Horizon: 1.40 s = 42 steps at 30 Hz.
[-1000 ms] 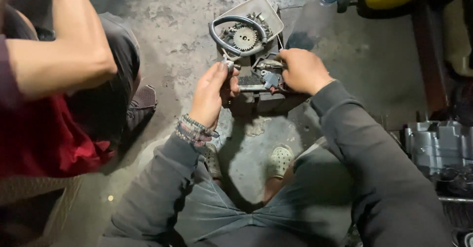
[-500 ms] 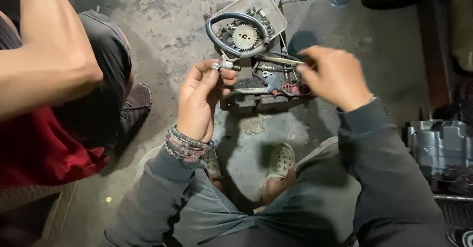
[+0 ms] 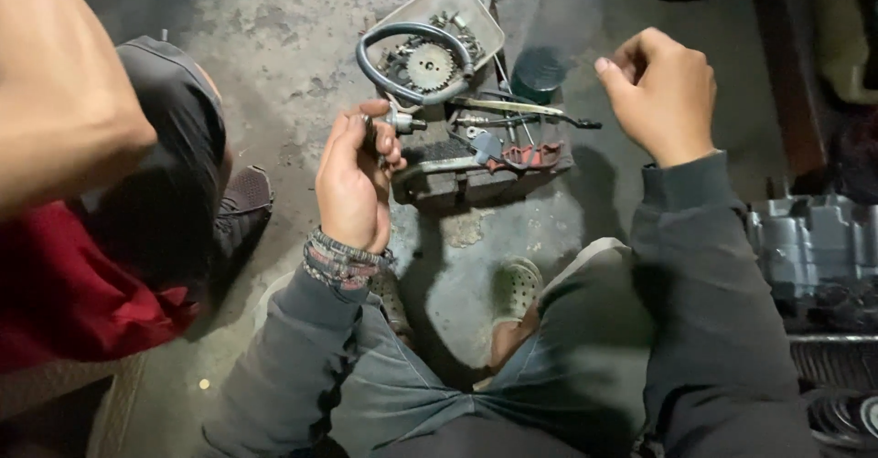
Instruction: Disassembling and cleaning a motorcycle carburetor (fuel-air mixer) on a workshop floor using cleaning fluid.
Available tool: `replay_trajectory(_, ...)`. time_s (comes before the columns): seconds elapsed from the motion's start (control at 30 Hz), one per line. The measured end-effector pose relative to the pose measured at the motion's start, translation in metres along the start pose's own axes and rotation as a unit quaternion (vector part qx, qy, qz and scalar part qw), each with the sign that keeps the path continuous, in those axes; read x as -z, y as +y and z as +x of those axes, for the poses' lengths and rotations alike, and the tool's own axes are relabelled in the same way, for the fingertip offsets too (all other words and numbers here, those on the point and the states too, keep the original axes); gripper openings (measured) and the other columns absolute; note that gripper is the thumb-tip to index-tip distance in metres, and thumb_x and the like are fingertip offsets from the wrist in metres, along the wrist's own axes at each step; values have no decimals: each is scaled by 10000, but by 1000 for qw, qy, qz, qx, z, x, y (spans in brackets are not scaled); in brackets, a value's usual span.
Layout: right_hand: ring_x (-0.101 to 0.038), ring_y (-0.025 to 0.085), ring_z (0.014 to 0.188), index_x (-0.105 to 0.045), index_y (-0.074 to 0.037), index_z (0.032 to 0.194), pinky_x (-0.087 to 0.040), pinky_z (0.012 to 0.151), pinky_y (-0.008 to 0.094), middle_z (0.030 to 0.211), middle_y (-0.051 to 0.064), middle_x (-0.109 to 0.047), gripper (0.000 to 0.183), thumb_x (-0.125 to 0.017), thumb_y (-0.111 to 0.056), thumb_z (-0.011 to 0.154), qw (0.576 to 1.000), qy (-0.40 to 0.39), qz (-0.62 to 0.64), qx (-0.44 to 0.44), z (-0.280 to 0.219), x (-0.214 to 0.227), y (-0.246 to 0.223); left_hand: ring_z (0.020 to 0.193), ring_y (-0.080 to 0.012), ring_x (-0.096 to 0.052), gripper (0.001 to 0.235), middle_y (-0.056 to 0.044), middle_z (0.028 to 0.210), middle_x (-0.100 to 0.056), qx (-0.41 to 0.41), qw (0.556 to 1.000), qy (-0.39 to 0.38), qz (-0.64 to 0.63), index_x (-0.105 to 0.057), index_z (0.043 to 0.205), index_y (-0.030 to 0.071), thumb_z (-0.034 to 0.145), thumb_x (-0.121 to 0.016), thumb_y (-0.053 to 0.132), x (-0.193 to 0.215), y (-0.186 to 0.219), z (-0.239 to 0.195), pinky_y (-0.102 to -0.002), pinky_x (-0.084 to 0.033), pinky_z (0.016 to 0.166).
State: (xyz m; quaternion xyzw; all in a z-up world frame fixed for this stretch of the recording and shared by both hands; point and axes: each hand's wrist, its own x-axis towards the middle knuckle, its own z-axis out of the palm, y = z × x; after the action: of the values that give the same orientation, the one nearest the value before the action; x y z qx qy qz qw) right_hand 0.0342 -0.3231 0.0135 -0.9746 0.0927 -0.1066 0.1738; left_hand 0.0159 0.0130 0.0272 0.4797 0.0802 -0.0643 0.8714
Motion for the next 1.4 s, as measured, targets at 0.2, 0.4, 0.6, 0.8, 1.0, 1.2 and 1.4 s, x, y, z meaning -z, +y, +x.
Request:
replay_trajectory(0.2, -579, 312, 1140, -397, -42, 1512, -506, 918, 460, 1321, 190, -552, 820, -865, -321, 899, 985, 36, 154, 68, -3, -26, -21, 651, -102, -424, 194, 1, 749, -458, 0, 1000, -30, -8, -574, 1037, 93, 1059, -482, 263, -26, -11, 8, -245, -392, 604)
replay_trajectory(0.4, -428, 437, 1474, -143, -186, 1605, -409, 1172, 532, 1635, 243, -369, 1012, -918, -301, 965, 951, 55, 302, 31, 14, -74, -26, 600, -70, -408, 192, 20, 708, -435, -24, 998, -55, 15, -558, 974, 122, 1070, -479, 269, -27, -32, 11, -214, -373, 553)
replay_trajectory(0.6, -556, 364, 1353, -307, 87, 1497, -446, 1148, 466, 1465, 241, -561, 920, -919, -276, 914, 940, 69, 333, -36, 32, -98, -26, 520, -112, -354, 312, -17, 626, -392, 31, 999, -4, 19, -486, 895, 115, 1063, -423, 371, -22, -27, 15, -242, -290, 471)
replay_trajectory(0.8, -585, 250, 1151, -438, -43, 1269, -497, 993, 425, 1268, 150, -543, 768, -874, -537, 876, 894, 220, 347, -181, 25, -70, 11, 542, -140, -424, 425, -25, 650, -495, 94, 994, -12, -46, -481, 920, 151, 1017, -351, 544, -23, -18, 12, -286, -338, 494)
replay_trajectory(1.0, -619, 311, 1210, -545, 15, 1311, -505, 1094, 435, 1277, 199, -622, 254, -675, -82, 1116, 871, 183, 428, 157, -15, 4, -10, 702, -222, -549, 530, -107, 852, -634, 136, 987, -46, -74, -498, 1059, 93, 1007, -265, 566, -40, -1, 5, -399, -464, 657)
replay_trajectory(1.2, -624, 224, 1182, -558, -28, 1320, -504, 1073, 372, 1256, 125, -645, 360, -724, -183, 1039, 912, 81, 395, 71, -49, 21, 11, 772, -255, -661, 175, -180, 885, -628, 101, 982, -110, -117, -489, 1084, 17, 1097, -361, 136, -56, -47, 27, -404, -614, 760)
replay_trajectory(1.4, -619, 282, 1158, -524, 23, 1323, -511, 1003, 416, 1244, 193, -633, 458, -789, -71, 961, 946, 67, 303, 90, -72, 33, 14, 681, -117, -528, 192, -21, 915, -648, -94, 897, -79, 425, -603, 978, 123, 965, -483, 272, -51, -32, 75, -324, -460, 679)
